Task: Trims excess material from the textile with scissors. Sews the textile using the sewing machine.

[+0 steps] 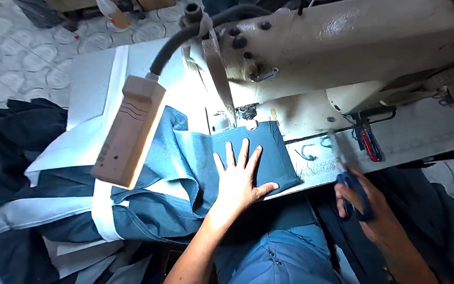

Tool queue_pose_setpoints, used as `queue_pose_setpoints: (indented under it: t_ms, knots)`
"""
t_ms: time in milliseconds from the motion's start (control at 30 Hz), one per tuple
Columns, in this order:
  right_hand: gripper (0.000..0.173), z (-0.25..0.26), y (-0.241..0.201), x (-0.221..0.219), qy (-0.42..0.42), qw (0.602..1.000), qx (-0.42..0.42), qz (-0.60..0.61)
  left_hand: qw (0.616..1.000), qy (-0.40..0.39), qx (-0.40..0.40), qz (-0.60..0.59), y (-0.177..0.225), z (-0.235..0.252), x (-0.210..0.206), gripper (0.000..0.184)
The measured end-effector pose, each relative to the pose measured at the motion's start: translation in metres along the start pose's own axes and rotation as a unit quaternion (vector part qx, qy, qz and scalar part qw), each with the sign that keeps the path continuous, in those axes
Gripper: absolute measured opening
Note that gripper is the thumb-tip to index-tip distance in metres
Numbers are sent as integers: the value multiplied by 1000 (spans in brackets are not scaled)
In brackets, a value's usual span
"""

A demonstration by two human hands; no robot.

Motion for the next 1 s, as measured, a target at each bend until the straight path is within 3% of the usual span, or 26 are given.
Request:
queue_pose_setpoints:
  t_ms: [67,167,233,367,500,600,733,833,900,933,1000]
  knots:
    - [77,-22,4,12,-19,999,33,19,1000,5,-11,15,7,-3,5,96]
    - [75,-58,18,18,-139,989,28,44,991,95,-91,0,29,-12,20,68]
    - [79,-76,31,17,-212,977,5,33,981,114,-145,-67,43,-18,27,55]
    - [89,-94,55,20,-208,978,-4,17,959,75,-198,-190,62,-17,15,30]
    - [84,-91,58,24,-109,992,48,50,983,45,-157,-89,72,-8,-1,47]
    - [82,-87,55,26,-73,992,85,64,994,67,-88,1,54,-5,-10,67]
    - [83,-81,48,17,-145,982,111,-57,997,51,49,30,10,-11,-6,94]
    - [88,-76,50,-2,-198,970,101,-102,996,34,79,31,-3,-15,0,95]
    - [89,-74,51,-9,-215,966,93,-106,995,99,8,2,5,-15,5,77]
    - [89,-74,51,-9,-216,967,87,-108,987,144,-53,-37,12,-15,8,60]
    - [88,-75,52,-3,-211,969,71,-109,965,163,-169,-114,24,-12,9,26]
Point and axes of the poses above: each hand's wrist, its own z-axis towards the middle knuckle, its own x-axis out of the back of the hand, y = z × x, the point moved 5 cm from there along z, towards the middle knuckle, and after that the axes turned 14 degrees about z, right-handed, at the moved point
